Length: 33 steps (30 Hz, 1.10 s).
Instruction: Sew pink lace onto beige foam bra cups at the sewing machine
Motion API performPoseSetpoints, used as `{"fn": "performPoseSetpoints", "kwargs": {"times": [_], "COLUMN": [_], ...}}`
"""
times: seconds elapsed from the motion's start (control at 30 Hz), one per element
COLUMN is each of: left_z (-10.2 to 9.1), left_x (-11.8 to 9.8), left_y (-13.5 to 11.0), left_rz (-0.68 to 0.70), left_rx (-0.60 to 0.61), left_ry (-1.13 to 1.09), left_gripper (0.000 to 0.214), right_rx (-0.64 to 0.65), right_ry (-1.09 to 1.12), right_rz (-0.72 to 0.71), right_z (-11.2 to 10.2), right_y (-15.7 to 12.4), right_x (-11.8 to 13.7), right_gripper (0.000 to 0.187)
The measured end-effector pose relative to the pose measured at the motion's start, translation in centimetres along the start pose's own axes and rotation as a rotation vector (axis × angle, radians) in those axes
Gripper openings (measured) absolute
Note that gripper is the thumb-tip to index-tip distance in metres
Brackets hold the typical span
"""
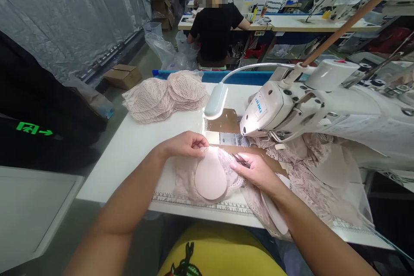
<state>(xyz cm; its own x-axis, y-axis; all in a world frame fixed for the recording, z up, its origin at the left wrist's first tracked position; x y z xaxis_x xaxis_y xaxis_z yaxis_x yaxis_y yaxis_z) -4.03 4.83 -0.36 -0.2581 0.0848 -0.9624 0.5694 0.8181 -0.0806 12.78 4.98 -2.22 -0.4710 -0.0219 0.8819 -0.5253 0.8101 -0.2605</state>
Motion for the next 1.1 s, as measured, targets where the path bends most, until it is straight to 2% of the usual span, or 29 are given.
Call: {"fn": "performPoseSetpoints", "kwargs": {"times": [0.23, 0.37, 0.5, 0.57, 0.6, 0.67, 0.73, 0.93, 1.1], "left_z": [-0.1, 0.2, 1.1, 2.5, 3.4, 4.6, 5.0, 5.1, 5.4], "left_x": [0.4, -0.2, -2.4, -3.4, -3.5, -3.0, -1.9, 0.3, 0.4], "left_y": [-0.1, 0.3, 1.6, 2.5, 2.8, 3.4, 3.6, 3.4, 3.5], "left_rz": [0.006, 0.037, 0.124, 0.188, 0.204, 0.188, 0.125, -0.01, -0.022], "left_rx": [0.011, 0.02, -0.121, -0.111, -0.081, -0.023, -0.009, 0.031, 0.043], "left_ry": [0.001, 0.103, 0.305, 0.37, 0.375, 0.329, 0.235, -0.061, -0.175], "left_gripper": [0.025, 0.027, 0.061, 0.071, 0.067, 0.047, 0.029, 0.027, 0.026], "right_rx": [0.027, -0.008, 0.002, 0.005, -0.007, -0.04, -0.066, -0.144, -0.015], "right_ry": [0.032, 0.034, 0.047, 0.06, 0.072, 0.112, 0.134, 0.074, 0.099], "right_rz": [-0.006, 0.012, -0.047, -0.094, -0.109, -0.111, -0.094, -0.111, -0.099], "right_z": [-0.2, -0.4, 0.2, 0.3, 0.3, 0.0, -0.2, -1.6, -1.6], "right_y": [0.1, 0.1, 0.0, -0.1, -0.1, -0.1, -0.1, -0.3, -0.3], "right_x": [-0.4, -0.7, 0.3, 1.0, 1.2, 1.4, 1.3, 0.4, -0.3], "right_gripper": [0.023, 0.023, 0.026, 0.025, 0.024, 0.024, 0.025, 0.032, 0.041]}}
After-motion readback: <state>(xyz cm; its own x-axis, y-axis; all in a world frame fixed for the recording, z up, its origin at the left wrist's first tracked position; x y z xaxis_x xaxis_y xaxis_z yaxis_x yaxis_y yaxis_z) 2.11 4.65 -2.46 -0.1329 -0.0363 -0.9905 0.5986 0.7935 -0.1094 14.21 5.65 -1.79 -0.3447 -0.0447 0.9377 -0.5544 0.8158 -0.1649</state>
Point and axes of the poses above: each hand's wrist, its own y-axis towards the middle knuckle, its own z-axis out of the palm, x = y × z, the point moved 9 cm from there along y, towards the middle knuckle, and after that the axes turned 6 degrees about z, right-handed, at the moved point
